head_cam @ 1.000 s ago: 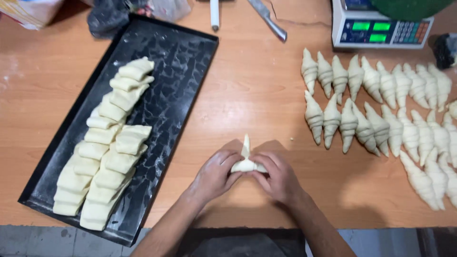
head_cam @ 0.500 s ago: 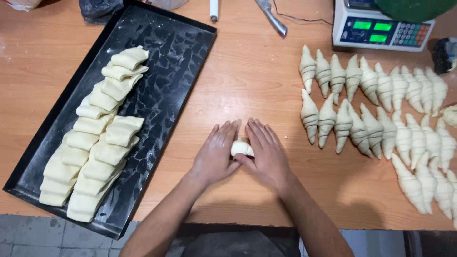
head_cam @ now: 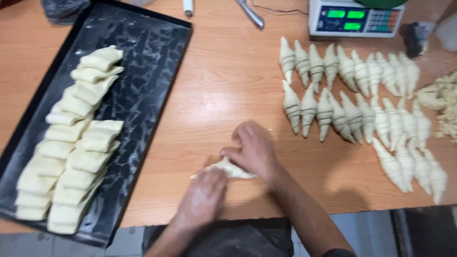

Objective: Rolling pieces of dough into croissant shapes on a workbench.

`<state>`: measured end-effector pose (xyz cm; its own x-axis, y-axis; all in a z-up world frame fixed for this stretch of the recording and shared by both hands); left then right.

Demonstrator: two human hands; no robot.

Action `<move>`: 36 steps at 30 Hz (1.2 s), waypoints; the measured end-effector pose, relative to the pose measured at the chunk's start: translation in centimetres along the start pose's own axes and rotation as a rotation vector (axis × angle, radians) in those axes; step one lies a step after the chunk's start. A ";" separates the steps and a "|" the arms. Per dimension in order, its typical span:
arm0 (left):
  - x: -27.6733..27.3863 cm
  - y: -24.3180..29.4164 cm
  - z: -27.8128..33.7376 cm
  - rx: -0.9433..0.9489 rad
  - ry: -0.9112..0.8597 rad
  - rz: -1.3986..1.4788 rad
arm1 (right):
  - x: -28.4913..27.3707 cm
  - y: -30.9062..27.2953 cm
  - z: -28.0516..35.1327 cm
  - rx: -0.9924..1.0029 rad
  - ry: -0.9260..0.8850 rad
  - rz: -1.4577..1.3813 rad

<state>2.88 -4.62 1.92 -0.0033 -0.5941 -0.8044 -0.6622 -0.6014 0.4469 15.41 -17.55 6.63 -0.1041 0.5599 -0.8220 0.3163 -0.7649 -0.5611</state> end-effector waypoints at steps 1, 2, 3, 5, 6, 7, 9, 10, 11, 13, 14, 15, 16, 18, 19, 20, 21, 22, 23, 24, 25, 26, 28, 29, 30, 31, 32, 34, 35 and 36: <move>-0.2 0.7 0.1 -0.009 -0.005 -0.013 | 0.2 0.2 -0.3 -0.009 -0.003 -0.014; -0.1 2.2 0.2 0.073 -0.029 -0.089 | -0.4 0.5 -0.7 0.007 0.090 0.067; 0.0 3.6 0.3 0.155 -0.056 -0.165 | -1.1 0.7 -1.0 0.024 0.183 0.145; 0.0 3.7 -1.4 0.064 -0.063 -0.058 | -1.7 2.3 -0.1 0.027 0.305 0.123; 0.2 3.4 -2.6 -0.006 -0.071 0.068 | -2.9 3.5 0.4 0.051 0.433 0.110; -0.2 2.2 -5.0 0.001 -0.058 0.053 | -2.9 3.8 1.2 0.034 0.447 0.109; 0.4 -0.1 -8.4 -0.162 -0.175 0.039 | -2.2 6.9 5.0 0.275 0.423 -0.027; 1.7 -2.2 -10.6 -0.158 -0.175 0.045 | -1.8 7.1 6.8 0.279 0.424 -0.021; 3.6 -4.8 -12.6 -0.221 -0.243 -0.010 | -1.4 7.8 8.8 0.352 0.443 -0.107; 4.6 -8.5 -16.1 -0.282 -0.294 -0.069 | -0.6 8.8 12.0 0.409 0.468 -0.186; 4.3 -9.5 -17.0 -0.314 -0.315 0.006 | 0.5 9.5 13.6 0.502 0.381 -0.193; 4.1 -10.4 -18.0 -0.346 -0.336 0.080 | 1.5 10.3 15.4 0.595 0.293 -0.200; 2.2 -9.7 -18.4 -0.336 -0.330 0.078 | 1.5 10.4 16.3 0.592 0.304 -0.197; -0.4 -7.6 -18.3 -0.271 -0.480 0.060 | 3.4 10.0 18.2 0.554 0.138 -0.297; 0.6 -7.9 -18.0 -0.258 -0.490 0.060 | 3.4 10.6 18.1 0.566 0.148 -0.300; 1.8 -8.3 -17.2 -0.271 -0.535 0.007 | 4.3 10.6 18.2 0.523 0.099 -0.505; 2.9 -8.8 -16.3 -0.283 -0.580 -0.048 | 5.1 10.5 18.2 0.474 0.052 -0.709; 2.5 -7.3 -16.3 -0.276 -0.582 -0.042 | 4.2 9.7 17.2 0.481 0.056 -0.706; 2.2 -6.3 -16.1 -0.354 -0.595 0.042 | 3.9 8.7 16.2 0.489 0.051 -0.954; 1.8 -5.3 -16.5 -0.415 -0.602 0.124 | 3.1 7.9 14.8 0.484 0.061 -1.196; 1.6 -4.1 -16.7 -0.392 -0.598 0.126 | 3.1 8.6 13.6 0.481 0.082 -1.186; 1.4 -1.9 -16.7 -0.314 -0.521 0.234 | 3.7 9.4 13.7 0.574 0.165 -1.474; 0.7 0.9 -16.6 -0.229 -0.451 0.363 | 4.6 13.1 15.4 0.670 0.275 -1.749; -0.5 1.5 -16.8 -0.198 -0.352 0.402 | 4.1 16.0 16.9 0.621 0.286 -1.546; -2.1 1.7 -17.3 -0.167 -0.242 0.431 | 3.6 18.8 17.5 0.562 0.290 -1.343; -2.0 0.4 -16.9 -0.157 -0.240 0.443 | 0.4 18.4 17.5 0.564 0.299 -1.330; -1.6 -2.0 -16.1 -0.303 -0.245 0.507 | -3.2 19.1 18.1 0.750 0.276 -0.836; -0.6 -6.5 -14.1 -0.454 -0.246 0.580 | -9.0 19.8 18.7 0.887 0.240 -0.319; -1.1 -8.7 -13.3 -0.413 -0.124 0.500 | -12.1 19.8 18.7 0.868 0.228 0.118; -1.5 -10.7 -12.3 -0.375 -0.005 0.416 | -14.7 19.2 18.5 0.815 0.205 0.551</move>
<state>19.19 -3.81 3.15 -0.2116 -0.8201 -0.5317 -0.2924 -0.4660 0.8351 5.60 -46.38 6.12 0.0506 0.0476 -0.9976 -0.4784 -0.8757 -0.0661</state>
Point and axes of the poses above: each hand's wrist, its own z-axis away from the middle knuckle, its own x-axis out of the palm, y = z × x, the point moved 8 cm from there along -z, towards the middle knuckle, and after that the axes turned 4 degrees about z, right-handed, at the moved point
